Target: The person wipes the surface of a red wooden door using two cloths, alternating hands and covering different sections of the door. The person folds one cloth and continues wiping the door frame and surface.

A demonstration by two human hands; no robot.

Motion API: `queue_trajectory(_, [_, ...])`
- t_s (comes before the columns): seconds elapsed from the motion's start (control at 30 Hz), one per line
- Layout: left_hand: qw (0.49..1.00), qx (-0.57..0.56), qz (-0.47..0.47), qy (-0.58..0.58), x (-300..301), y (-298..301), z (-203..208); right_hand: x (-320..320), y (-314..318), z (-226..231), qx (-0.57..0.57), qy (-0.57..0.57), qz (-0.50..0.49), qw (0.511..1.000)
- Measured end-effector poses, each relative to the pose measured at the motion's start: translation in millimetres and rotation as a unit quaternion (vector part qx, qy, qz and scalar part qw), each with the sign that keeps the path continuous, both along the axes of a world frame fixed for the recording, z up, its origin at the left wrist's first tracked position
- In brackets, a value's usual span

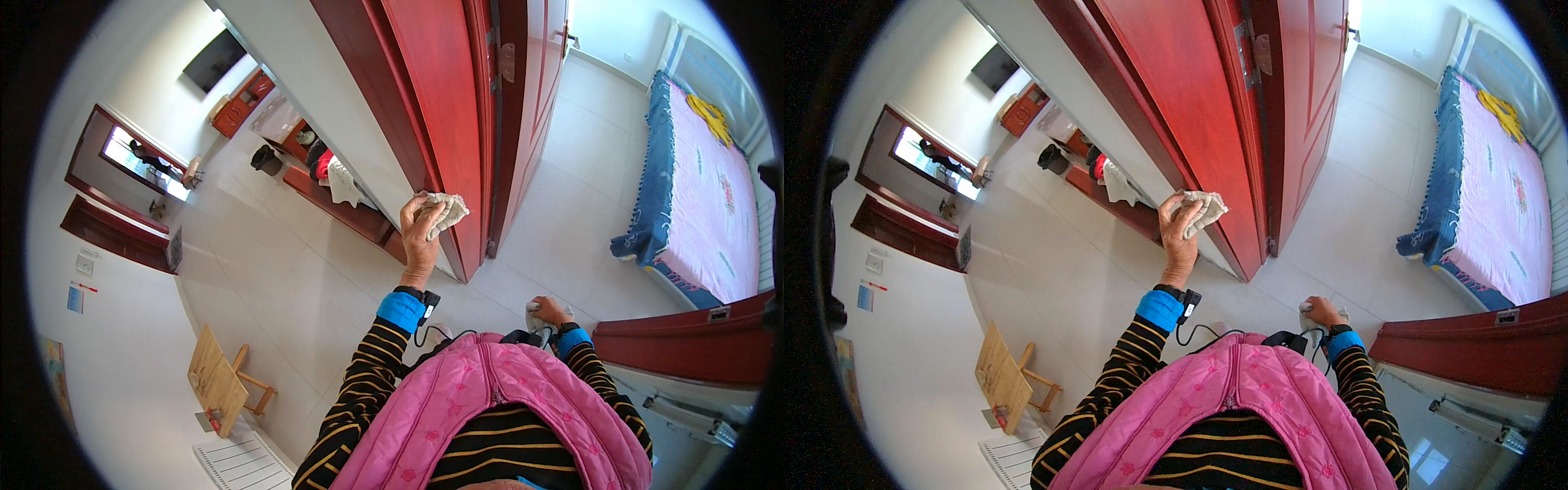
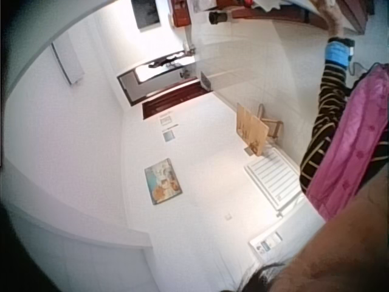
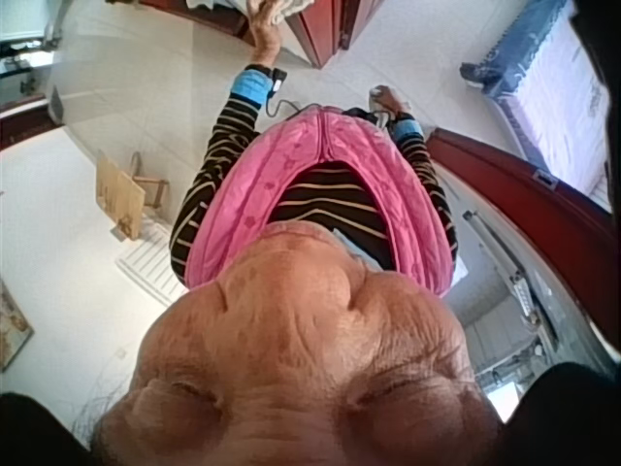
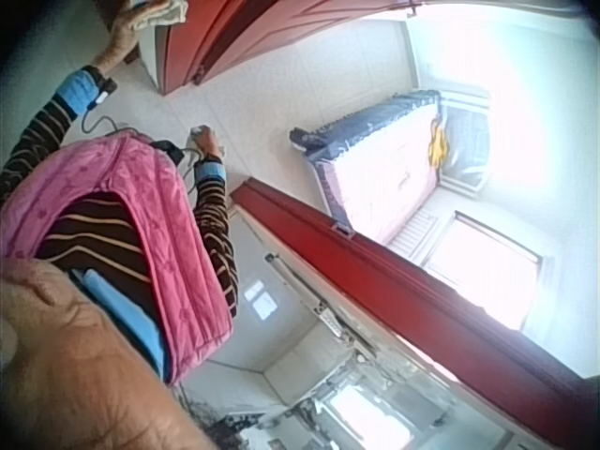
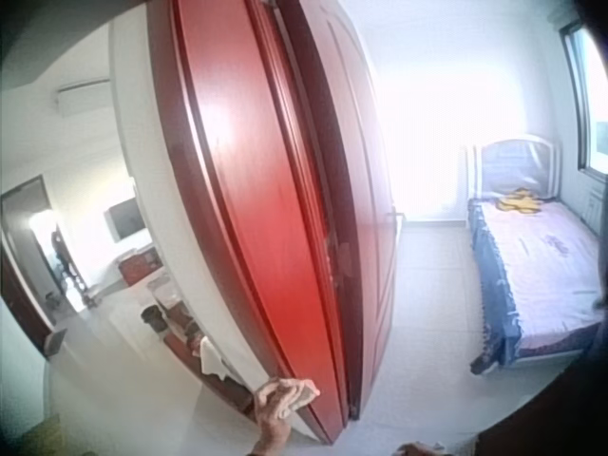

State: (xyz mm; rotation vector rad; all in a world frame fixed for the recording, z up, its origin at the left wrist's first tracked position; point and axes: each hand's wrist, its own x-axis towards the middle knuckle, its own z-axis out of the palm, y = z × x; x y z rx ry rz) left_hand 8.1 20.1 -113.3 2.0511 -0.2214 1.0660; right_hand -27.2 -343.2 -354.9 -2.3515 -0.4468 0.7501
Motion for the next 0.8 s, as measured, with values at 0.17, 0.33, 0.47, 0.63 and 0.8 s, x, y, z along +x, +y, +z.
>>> queue_trajectory(0.17, [0.999, -0.024, 0.000, 0.036, -3, -1, -10, -2, -2, 4, -0.007, 0.010, -0.006, 1.000])
queue_trajectory(0.33, [0.999, -0.003, 0.005, 0.038, -6, -1, -17, -5, -1, 4, 0.003, -0.003, -0.001, 1.000])
queue_trajectory(0.47, [0.998, 0.024, 0.021, 0.053, -8, 0, -22, -8, -1, 3, -0.008, -0.011, 0.004, 1.000])
queue_trajectory(0.63, [0.992, 0.054, 0.031, 0.109, -14, 5, -40, -12, -1, 3, 0.012, 0.000, -0.016, 1.000])
queue_trajectory(0.8, [0.969, -0.066, -0.027, 0.238, -19, 16, -77, -16, -5, 1, -0.005, 0.003, -0.017, 1.000])
